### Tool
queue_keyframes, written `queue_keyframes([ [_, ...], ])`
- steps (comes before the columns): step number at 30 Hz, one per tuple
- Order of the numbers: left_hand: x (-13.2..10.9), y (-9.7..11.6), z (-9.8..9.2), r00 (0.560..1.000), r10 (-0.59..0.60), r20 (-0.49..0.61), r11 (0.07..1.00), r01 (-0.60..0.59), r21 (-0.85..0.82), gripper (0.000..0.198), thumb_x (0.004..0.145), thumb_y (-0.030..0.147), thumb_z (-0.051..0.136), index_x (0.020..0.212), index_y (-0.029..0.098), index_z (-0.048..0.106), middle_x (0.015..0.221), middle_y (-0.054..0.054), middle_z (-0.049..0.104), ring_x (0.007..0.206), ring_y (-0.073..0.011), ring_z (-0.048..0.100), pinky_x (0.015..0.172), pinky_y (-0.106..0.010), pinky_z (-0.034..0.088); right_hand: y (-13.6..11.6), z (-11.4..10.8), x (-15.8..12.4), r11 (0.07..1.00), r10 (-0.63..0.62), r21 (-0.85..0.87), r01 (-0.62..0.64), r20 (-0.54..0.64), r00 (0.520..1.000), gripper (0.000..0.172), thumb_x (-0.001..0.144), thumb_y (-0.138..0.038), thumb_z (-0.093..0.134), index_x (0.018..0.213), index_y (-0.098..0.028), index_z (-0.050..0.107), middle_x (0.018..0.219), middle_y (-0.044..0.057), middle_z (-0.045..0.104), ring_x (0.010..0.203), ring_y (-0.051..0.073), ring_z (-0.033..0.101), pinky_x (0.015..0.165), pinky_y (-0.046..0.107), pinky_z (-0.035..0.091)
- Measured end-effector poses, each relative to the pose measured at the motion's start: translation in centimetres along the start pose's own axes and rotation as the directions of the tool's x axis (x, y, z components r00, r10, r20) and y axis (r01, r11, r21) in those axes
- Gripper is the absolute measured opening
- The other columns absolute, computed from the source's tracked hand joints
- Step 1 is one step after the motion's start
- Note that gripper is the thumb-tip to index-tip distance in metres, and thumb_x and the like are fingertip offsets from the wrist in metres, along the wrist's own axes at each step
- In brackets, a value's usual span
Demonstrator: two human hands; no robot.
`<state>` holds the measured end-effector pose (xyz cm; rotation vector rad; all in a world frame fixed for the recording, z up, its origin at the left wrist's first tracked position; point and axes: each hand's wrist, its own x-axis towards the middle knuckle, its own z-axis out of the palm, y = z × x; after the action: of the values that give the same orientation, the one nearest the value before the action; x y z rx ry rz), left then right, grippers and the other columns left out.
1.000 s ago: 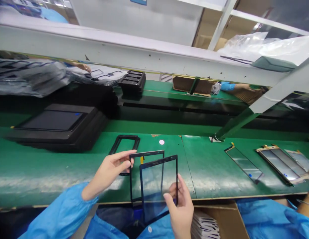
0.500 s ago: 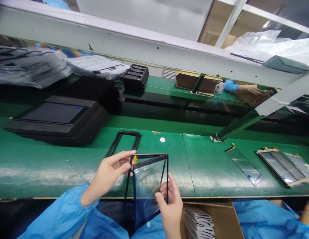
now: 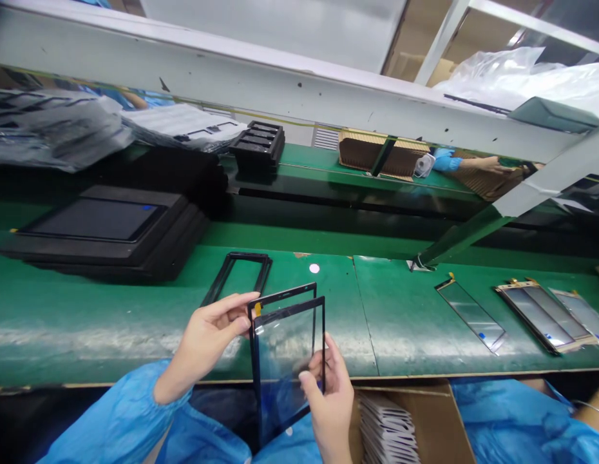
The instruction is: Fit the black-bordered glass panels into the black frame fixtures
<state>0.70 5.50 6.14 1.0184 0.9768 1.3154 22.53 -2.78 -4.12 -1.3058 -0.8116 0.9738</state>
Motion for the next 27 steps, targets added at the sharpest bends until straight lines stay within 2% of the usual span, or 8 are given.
queue_keyframes([
  [4,-0.1,0.1,0.1,1.0,-0.012,-0.001,1.0,0.012,-0.011,0.031,0.08,0.015,0.086,0.11,0.026,0.088,0.08,-0.003,0.078,0.065,-0.0135,0.072,0.057,-0.019,0.061,-0.3,0.4,-0.1,0.997,0.06,0.046,-0.058,-0.043,0.997,0.071,0.075,-0.033,0.09,0.142,-0.038,0.067,0.089,-0.002,0.073,0.074,0.018,0.068,0.065,0.026,0.059],
  [10,-0.3,-0.2,0.2,0.997,-0.072,0.023,0.997,0.072,-0.022,0.032,0.08,0.021,0.088,0.112,0.026,0.088,0.083,-0.005,0.077,0.067,-0.015,0.071,0.057,-0.021,0.062,-1.3,0.8,-0.2,0.998,0.064,-0.011,-0.065,-0.078,0.995,0.071,0.075,-0.035,0.089,0.142,-0.031,0.067,0.091,-0.001,0.071,0.069,0.016,0.063,0.063,0.028,0.058],
  [15,-0.2,-0.5,0.1,0.991,-0.128,0.04,0.991,0.13,-0.03,0.036,0.079,0.026,0.09,0.115,0.024,0.087,0.08,-0.005,0.075,0.068,-0.0153,0.069,0.056,-0.021,0.061,-1.7,0.7,-0.3,0.996,0.072,-0.043,-0.074,-0.05,0.996,0.07,0.078,-0.035,0.087,0.144,-0.029,0.066,0.092,-0.001,0.071,0.071,0.015,0.063,0.065,0.027,0.058],
  [22,-0.1,-1.1,-0.4,0.976,-0.21,0.047,0.977,0.212,-0.034,0.046,0.078,0.032,0.092,0.123,0.022,0.084,0.082,-0.006,0.076,0.07,-0.0159,0.071,0.058,-0.021,0.062,-2.1,0.4,-0.4,0.987,0.146,-0.068,-0.146,-0.003,0.989,0.072,0.08,-0.036,0.087,0.148,-0.033,0.062,0.096,-0.002,0.071,0.078,0.015,0.066,0.071,0.027,0.059],
  [27,0.1,-1.2,-0.5,0.967,-0.254,0.034,0.964,0.256,-0.068,0.051,0.075,0.034,0.095,0.124,0.022,0.083,0.09,-0.008,0.079,0.075,-0.0175,0.074,0.057,-0.02,0.062,-2.8,0.7,-0.5,0.982,0.181,-0.066,-0.179,0.02,0.983,0.072,0.081,-0.037,0.086,0.148,-0.033,0.062,0.095,-0.003,0.069,0.073,0.014,0.063,0.066,0.026,0.057],
])
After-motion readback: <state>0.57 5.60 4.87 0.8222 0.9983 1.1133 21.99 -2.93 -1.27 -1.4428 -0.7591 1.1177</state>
